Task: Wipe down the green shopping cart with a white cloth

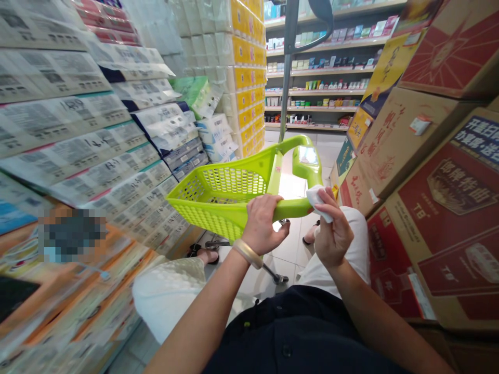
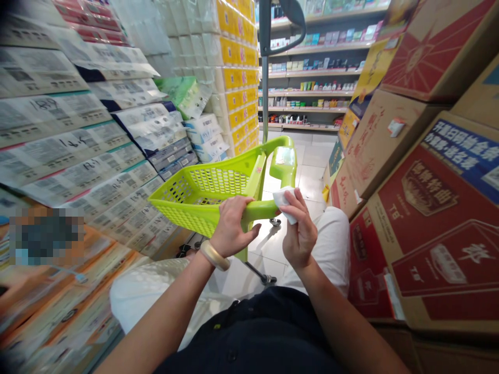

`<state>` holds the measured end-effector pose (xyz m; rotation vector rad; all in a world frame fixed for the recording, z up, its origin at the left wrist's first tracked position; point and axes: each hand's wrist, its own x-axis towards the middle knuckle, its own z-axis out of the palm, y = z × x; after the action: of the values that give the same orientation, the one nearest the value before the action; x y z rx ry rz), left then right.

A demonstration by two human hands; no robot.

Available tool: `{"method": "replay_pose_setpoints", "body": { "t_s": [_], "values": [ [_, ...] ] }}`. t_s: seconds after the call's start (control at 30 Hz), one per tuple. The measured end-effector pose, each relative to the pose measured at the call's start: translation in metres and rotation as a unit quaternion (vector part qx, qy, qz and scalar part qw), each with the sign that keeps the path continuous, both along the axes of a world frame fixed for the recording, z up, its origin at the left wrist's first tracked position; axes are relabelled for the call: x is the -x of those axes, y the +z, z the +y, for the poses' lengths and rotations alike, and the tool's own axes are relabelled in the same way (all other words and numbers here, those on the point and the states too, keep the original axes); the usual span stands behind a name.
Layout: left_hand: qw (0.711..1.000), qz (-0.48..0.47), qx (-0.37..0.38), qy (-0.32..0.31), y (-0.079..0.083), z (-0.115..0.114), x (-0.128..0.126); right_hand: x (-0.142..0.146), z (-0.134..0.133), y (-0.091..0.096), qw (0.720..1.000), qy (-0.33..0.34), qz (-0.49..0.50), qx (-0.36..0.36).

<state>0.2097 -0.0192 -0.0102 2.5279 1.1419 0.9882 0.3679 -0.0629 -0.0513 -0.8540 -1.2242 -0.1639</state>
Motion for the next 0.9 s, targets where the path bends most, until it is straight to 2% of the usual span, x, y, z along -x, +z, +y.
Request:
{"method": "replay_pose_setpoints", "body": {
  "t_s": [0.07,0.23,0.3,0.5,0.57,0.63,0.7,0.77,0.9],
  "values": [
    [1.0,-0.005,-0.004,0.0,-0.001,0.0,0.0,0.005,-0.003,-0.001,1.0,-0.001,0.014,0.008],
    [1.0,-0.011,-0.012,-0.008,-0.001,0.0,0.002,0.008,-0.009,-0.006,0.99,-0.008,-0.138,-0.02],
    [1.0,-0.008,-0.009,-0.01,0.0,0.0,0.002,0.001,-0.005,-0.003,0.987,-0.007,-0.158,-0.039],
    [1.0,-0.013,-0.005,-0.009,-0.001,0.001,-0.001,-0.002,0.006,0.013,1.0,0.012,0.024,0.008],
    [1.0,-0.016,-0.013,-0.013,-0.001,0.0,-0.001,0.002,0.002,0.012,0.999,0.008,-0.038,0.01],
    [0.999,-0.018,-0.021,-0.018,-0.002,-0.001,0.0,0.004,-0.003,0.011,0.989,-0.003,-0.148,0.002],
    [0.999,-0.016,-0.021,-0.021,-0.001,-0.001,0.0,0.001,-0.004,0.011,0.978,-0.002,-0.209,-0.008],
    [1.0,-0.011,-0.013,-0.022,0.0,-0.001,0.0,-0.004,-0.002,0.016,0.982,0.013,-0.187,-0.002],
    [1.0,-0.011,0.001,-0.017,0.001,-0.001,-0.002,-0.01,0.003,0.027,0.999,0.033,-0.018,0.034]
  ]
}}
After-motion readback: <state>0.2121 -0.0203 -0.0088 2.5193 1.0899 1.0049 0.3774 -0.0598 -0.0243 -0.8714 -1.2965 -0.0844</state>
